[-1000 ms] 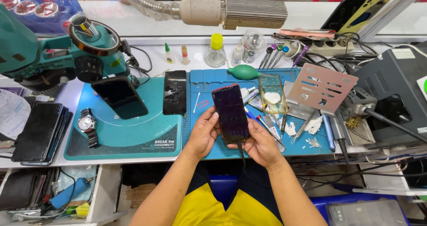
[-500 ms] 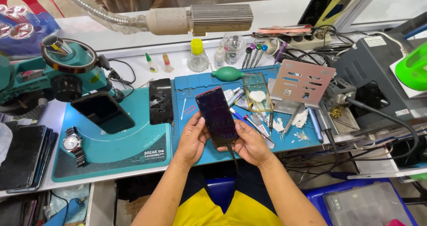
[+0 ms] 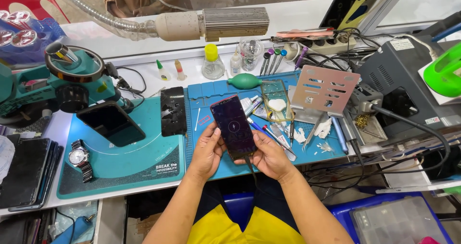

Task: Diagnosing and repairing a smartphone motherboard at a dedicated repair station.

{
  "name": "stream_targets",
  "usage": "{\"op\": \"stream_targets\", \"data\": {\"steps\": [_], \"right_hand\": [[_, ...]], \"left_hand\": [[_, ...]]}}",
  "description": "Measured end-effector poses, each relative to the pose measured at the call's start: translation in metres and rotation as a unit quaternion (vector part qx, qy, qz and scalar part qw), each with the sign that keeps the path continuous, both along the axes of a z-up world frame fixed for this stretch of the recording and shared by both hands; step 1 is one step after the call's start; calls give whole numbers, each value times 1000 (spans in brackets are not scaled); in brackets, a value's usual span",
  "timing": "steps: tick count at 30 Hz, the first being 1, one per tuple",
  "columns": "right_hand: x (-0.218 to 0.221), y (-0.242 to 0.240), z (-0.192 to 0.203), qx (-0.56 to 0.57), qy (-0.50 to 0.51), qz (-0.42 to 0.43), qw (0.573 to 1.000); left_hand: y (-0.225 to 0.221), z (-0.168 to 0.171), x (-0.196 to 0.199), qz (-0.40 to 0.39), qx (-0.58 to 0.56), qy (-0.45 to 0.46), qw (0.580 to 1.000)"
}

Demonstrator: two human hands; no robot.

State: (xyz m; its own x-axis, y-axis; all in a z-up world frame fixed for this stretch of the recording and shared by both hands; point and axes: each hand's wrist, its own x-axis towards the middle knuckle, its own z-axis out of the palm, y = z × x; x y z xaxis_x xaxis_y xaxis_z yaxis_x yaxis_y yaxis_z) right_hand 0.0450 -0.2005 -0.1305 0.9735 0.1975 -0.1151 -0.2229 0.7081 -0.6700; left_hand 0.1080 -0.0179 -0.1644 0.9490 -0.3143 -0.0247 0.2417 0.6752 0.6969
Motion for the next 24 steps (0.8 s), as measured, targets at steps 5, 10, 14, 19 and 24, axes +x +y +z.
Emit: {"op": "stream_targets", "data": {"steps": [5, 10, 14, 19, 24], "right_hand": [[0, 0, -1, -6, 2, 0, 1000], [1, 0, 0, -7, 2, 0, 1000], [2, -1, -4, -4, 0, 1, 1000], [0, 0, 1, -3, 1, 1, 1000], [1, -1, -2, -2, 2, 0, 1000]], "left_hand": [[0, 2, -1, -2, -3, 2, 1000], [-1, 8, -3, -3, -2, 2, 1000], [-1, 7, -2, 1, -1, -2, 1000], [-1, 7, -2, -3, 0, -3, 1000], [-1, 10, -3, -4, -4, -8, 1000]]}}
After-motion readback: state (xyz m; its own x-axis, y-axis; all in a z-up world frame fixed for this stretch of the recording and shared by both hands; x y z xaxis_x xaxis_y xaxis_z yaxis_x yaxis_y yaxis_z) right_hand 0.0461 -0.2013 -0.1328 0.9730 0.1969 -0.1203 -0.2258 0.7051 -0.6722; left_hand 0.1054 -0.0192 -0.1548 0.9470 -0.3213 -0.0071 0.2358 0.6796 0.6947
